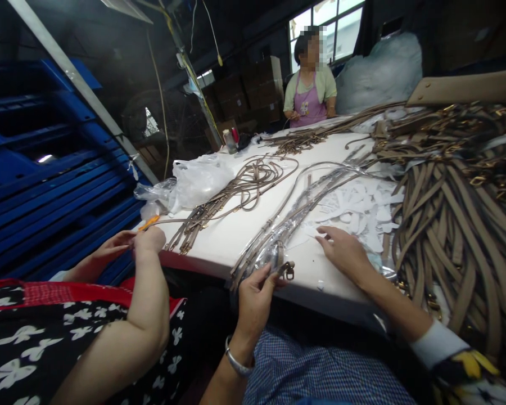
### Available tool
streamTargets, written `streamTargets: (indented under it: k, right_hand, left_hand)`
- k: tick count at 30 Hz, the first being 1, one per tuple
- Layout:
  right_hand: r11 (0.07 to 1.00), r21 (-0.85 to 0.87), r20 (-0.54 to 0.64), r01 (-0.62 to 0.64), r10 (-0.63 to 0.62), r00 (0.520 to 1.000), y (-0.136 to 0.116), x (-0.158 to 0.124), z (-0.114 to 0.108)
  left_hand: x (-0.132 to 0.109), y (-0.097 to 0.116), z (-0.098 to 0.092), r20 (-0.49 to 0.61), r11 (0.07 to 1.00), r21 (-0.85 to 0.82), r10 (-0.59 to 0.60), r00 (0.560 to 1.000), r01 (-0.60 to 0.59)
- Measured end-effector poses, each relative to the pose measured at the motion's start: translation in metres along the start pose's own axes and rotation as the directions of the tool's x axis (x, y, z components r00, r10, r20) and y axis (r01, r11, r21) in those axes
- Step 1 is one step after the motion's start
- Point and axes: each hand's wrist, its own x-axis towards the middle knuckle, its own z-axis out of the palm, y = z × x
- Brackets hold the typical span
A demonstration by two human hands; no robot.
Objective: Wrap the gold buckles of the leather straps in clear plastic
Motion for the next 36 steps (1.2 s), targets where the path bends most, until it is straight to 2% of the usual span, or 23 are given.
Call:
streamTargets:
  k: [4,8,11,16,19,22,25,28,31,36]
  right_hand:
    - [0.995,-0.088,0.076,-0.054,0.060,0.995,0.014,0.041,-0.001]
    - [0.999,-0.019,0.148,-0.042,0.044,0.988,0.014,0.047,-0.006]
    - [0.992,0.125,0.220,-0.011,-0.017,0.975,0.010,0.035,-0.016]
    - [0.929,0.369,0.353,-0.036,-0.104,0.930,-0.001,-0.006,-0.032]
    - [0.874,0.483,0.350,-0.063,-0.127,0.928,-0.012,-0.025,-0.036]
    - [0.856,0.510,0.333,-0.080,-0.111,0.936,-0.023,-0.031,-0.031]
    - [0.757,0.633,0.337,-0.161,-0.083,0.938,-0.029,-0.033,-0.020]
    - [0.643,0.735,0.344,-0.213,-0.084,0.935,-0.031,-0.039,-0.007]
    - [0.520,0.811,0.353,-0.267,-0.071,0.933,-0.031,-0.049,0.002]
    - [0.241,0.911,0.332,-0.335,0.054,0.942,-0.037,-0.061,0.010]
  left_hand:
    - [0.008,-0.006,0.005,0.003,0.999,0.000,0.035,0.999,-0.035]
    - [0.016,-0.010,0.008,0.048,0.998,-0.065,0.013,0.999,-0.009]
    - [0.025,-0.014,0.007,0.094,0.981,-0.185,-0.036,0.995,0.053]
    - [0.038,-0.016,0.006,0.171,0.904,-0.361,-0.179,0.969,0.230]
    - [0.038,-0.009,0.010,0.192,0.902,-0.349,-0.198,0.961,0.255]
    - [0.032,-0.001,0.018,0.226,0.947,-0.260,-0.132,0.965,0.190]
    - [0.029,0.001,0.025,0.276,0.989,-0.128,-0.036,0.961,0.074]
    - [0.031,-0.003,0.029,0.234,0.996,0.043,0.067,0.970,-0.079]
    - [0.033,-0.005,0.030,0.212,0.960,0.194,0.157,0.964,-0.200]
    - [0.031,0.001,0.034,0.248,0.936,0.247,0.188,0.950,-0.249]
